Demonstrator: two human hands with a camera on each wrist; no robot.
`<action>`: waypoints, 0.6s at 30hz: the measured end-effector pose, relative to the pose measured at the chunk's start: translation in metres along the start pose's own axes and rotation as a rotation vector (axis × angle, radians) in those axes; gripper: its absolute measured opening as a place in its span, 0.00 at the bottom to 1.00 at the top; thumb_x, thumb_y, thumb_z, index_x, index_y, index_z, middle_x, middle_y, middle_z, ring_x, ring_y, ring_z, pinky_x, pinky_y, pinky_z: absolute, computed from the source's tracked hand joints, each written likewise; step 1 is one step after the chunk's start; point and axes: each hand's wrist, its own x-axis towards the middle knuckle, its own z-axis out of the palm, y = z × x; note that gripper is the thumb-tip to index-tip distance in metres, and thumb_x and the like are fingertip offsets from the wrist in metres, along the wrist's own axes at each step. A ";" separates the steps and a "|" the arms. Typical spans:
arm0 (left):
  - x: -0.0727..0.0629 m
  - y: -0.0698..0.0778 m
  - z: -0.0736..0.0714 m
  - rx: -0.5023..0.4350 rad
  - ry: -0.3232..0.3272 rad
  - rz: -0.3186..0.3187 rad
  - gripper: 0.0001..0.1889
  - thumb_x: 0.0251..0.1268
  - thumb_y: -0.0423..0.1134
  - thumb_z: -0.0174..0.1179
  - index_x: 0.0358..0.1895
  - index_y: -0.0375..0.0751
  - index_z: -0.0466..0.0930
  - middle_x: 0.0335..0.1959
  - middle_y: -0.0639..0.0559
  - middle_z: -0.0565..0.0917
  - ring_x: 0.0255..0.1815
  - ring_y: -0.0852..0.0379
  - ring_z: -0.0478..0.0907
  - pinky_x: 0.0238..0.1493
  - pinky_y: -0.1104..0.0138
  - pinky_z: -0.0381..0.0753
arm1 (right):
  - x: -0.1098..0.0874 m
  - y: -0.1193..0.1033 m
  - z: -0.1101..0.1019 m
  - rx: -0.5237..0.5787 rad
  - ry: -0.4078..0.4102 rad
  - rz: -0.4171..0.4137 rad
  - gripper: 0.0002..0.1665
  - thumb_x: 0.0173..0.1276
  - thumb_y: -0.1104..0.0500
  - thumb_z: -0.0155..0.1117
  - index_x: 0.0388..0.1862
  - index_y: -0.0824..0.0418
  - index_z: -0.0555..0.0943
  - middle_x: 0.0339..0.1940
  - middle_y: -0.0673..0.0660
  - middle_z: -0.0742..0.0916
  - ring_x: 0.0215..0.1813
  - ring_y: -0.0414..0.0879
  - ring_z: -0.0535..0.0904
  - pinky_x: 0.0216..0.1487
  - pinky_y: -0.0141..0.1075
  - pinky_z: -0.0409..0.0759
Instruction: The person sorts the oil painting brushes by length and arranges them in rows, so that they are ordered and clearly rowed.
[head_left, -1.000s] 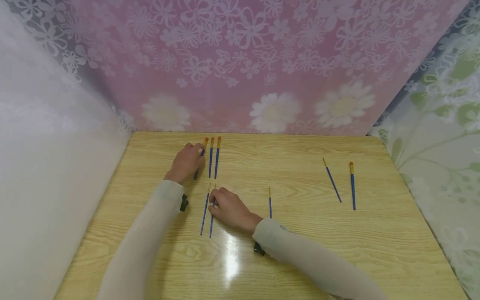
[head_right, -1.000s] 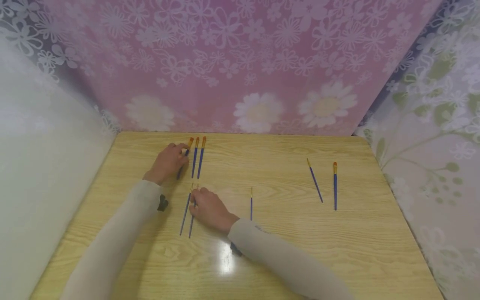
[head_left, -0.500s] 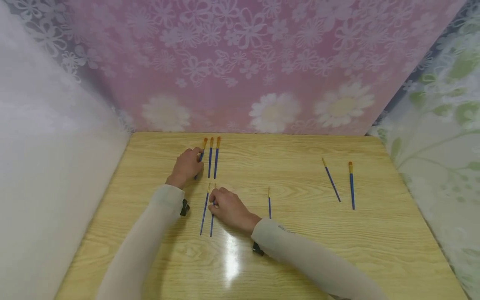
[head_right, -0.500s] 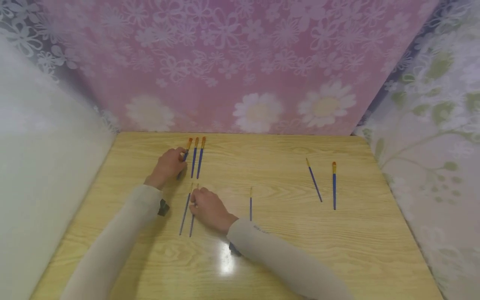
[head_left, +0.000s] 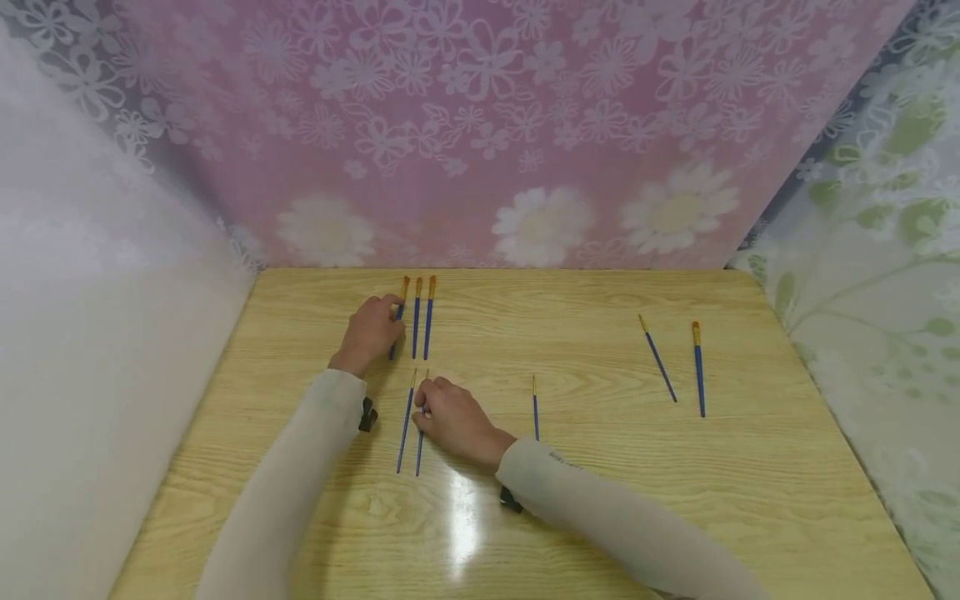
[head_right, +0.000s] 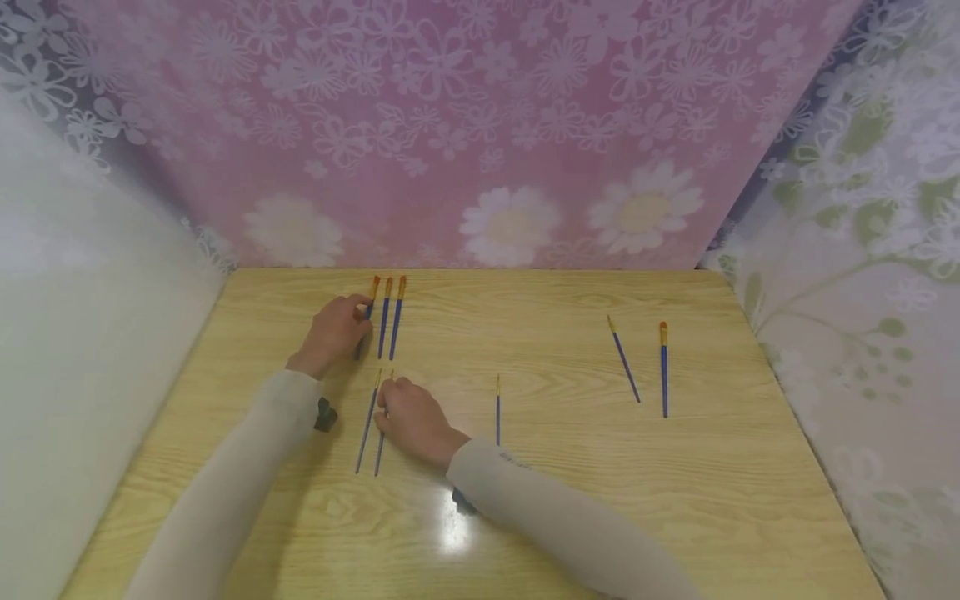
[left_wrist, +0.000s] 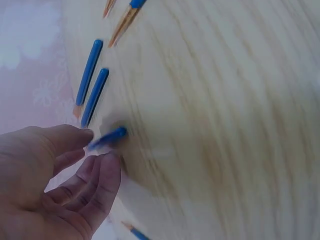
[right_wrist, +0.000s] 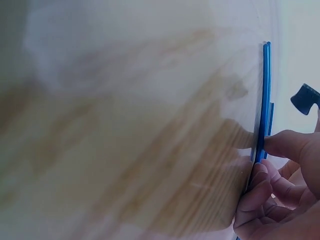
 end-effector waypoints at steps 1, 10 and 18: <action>-0.001 -0.003 -0.002 -0.013 0.000 -0.006 0.25 0.85 0.38 0.52 0.79 0.41 0.71 0.63 0.36 0.79 0.60 0.37 0.80 0.73 0.36 0.71 | 0.000 0.000 0.000 -0.001 0.000 -0.003 0.07 0.80 0.55 0.68 0.50 0.57 0.84 0.43 0.51 0.84 0.41 0.42 0.80 0.46 0.35 0.80; -0.026 -0.028 -0.037 -0.038 0.016 -0.043 0.22 0.86 0.39 0.50 0.74 0.35 0.75 0.65 0.31 0.80 0.66 0.31 0.77 0.72 0.35 0.71 | -0.001 -0.004 -0.002 0.000 -0.002 -0.003 0.06 0.80 0.56 0.67 0.49 0.57 0.83 0.44 0.52 0.85 0.44 0.43 0.81 0.47 0.36 0.81; -0.046 -0.054 -0.047 -0.002 0.017 -0.040 0.20 0.85 0.36 0.52 0.71 0.31 0.77 0.62 0.27 0.82 0.61 0.29 0.80 0.68 0.33 0.74 | -0.001 -0.001 0.000 -0.024 0.009 -0.031 0.06 0.81 0.55 0.67 0.49 0.57 0.83 0.42 0.51 0.84 0.41 0.41 0.79 0.43 0.35 0.80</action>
